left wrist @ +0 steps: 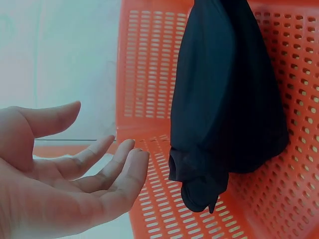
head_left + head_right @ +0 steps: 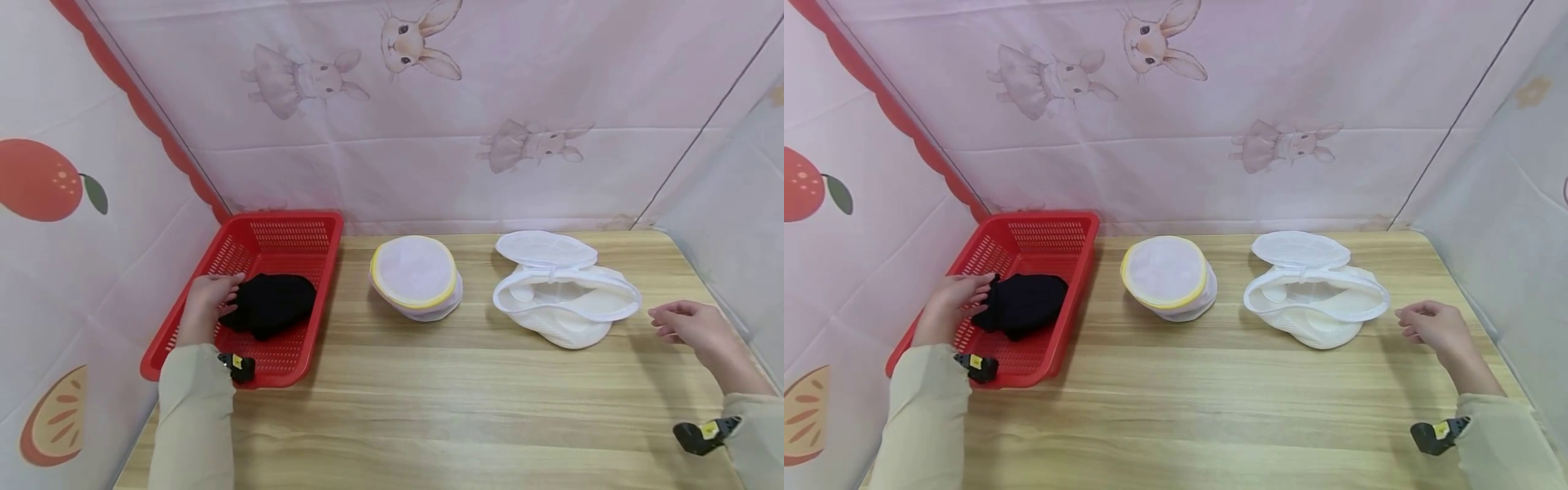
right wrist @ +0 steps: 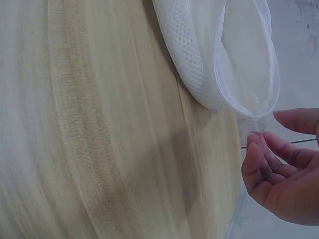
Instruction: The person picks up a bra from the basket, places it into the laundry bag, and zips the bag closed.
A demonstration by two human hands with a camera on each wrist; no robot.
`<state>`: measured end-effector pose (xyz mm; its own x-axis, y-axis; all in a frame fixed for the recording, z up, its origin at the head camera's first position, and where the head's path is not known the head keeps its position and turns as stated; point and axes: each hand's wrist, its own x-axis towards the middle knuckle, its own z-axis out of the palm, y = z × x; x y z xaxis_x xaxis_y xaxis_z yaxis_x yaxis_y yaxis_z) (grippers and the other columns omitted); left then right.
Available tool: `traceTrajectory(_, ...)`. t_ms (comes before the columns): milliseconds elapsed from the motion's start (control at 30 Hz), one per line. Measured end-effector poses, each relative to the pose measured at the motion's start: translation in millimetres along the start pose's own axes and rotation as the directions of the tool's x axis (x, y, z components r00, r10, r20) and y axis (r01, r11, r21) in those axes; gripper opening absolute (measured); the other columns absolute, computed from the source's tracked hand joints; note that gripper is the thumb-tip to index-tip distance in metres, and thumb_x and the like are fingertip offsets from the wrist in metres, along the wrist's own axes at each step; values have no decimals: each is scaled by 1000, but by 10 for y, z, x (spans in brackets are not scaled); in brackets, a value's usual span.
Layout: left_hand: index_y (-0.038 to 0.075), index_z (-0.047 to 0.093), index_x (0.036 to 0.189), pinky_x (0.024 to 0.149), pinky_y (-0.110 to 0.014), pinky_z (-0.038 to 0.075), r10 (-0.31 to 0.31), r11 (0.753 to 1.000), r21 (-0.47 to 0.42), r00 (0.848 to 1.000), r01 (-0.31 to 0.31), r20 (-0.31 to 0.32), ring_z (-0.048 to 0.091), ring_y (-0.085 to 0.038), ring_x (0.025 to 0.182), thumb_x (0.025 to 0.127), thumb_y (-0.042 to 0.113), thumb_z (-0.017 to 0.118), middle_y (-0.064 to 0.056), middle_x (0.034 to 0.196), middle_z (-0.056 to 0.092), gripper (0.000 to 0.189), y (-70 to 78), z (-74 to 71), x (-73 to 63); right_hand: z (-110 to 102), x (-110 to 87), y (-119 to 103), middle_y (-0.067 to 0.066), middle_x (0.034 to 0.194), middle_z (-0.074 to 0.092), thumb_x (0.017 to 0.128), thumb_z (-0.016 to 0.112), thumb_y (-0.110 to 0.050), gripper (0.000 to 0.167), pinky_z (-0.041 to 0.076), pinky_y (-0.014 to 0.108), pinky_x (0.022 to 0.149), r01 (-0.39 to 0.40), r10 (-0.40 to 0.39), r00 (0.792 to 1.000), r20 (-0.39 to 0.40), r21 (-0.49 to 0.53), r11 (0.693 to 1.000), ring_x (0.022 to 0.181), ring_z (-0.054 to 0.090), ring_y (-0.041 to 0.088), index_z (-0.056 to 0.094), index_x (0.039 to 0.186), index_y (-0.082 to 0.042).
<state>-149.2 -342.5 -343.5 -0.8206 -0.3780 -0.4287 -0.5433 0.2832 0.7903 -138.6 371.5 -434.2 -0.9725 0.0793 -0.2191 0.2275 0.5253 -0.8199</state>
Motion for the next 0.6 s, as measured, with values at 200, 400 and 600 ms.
traceTrajectory(200,4,46,114,94,-42,41,-28,999,28,998,27,48,43,-26,98,94,31,47,-13,111,42,34,7,-10,56,-66,113,175,-8,73,60,91,56,-28,27,53,26,57,-78,79,996,-32,48,996,61,59,7,61,94,-2)
traceTrajectory(400,8,45,102,93,-40,43,-75,997,24,994,74,81,48,-22,94,93,32,48,-11,105,43,27,-24,-22,145,-71,202,298,-8,74,61,88,59,-33,29,53,26,57,-96,101,993,-61,82,992,62,61,8,59,96,-5)
traceTrajectory(600,-5,39,125,93,-40,43,-112,994,29,988,109,108,48,-31,105,94,31,47,-23,118,42,48,-85,-5,235,-94,467,695,-8,76,65,86,61,-38,20,53,27,56,-45,51,998,-33,165,985,66,63,10,61,91,-19)
